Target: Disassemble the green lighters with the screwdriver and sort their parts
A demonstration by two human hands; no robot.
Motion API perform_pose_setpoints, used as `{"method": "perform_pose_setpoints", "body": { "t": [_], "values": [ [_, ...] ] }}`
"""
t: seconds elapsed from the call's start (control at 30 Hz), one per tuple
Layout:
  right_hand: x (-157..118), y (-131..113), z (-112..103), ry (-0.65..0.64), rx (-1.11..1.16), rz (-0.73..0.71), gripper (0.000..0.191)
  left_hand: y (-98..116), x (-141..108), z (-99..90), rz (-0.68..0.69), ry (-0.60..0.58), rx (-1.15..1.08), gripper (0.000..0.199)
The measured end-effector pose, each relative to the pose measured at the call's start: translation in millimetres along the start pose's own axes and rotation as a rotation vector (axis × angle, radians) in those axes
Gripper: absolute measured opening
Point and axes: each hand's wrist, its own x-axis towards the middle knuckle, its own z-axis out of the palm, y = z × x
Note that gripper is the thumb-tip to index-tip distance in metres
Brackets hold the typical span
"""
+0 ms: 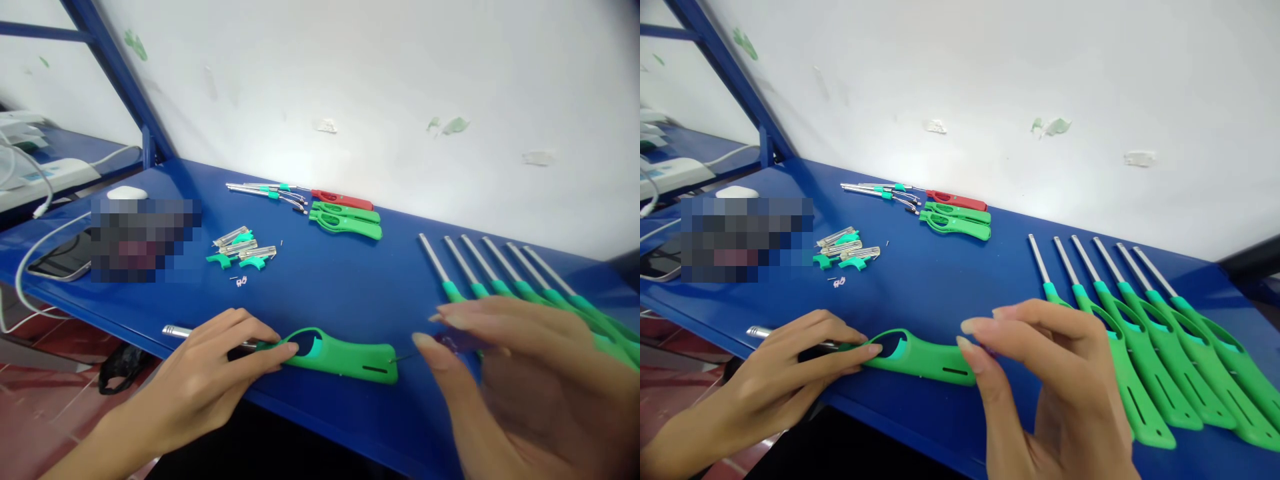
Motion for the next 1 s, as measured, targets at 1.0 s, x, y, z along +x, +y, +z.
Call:
{"method": "perform_pose_setpoints", "body": {
  "t": [1.0],
  "values": [
    [-9, 34, -36, -0.489, -0.491, -0.013, 0.025, 1, 3, -0.9, -0.007, 0.013, 0.030, 0.047]
  ]
}}
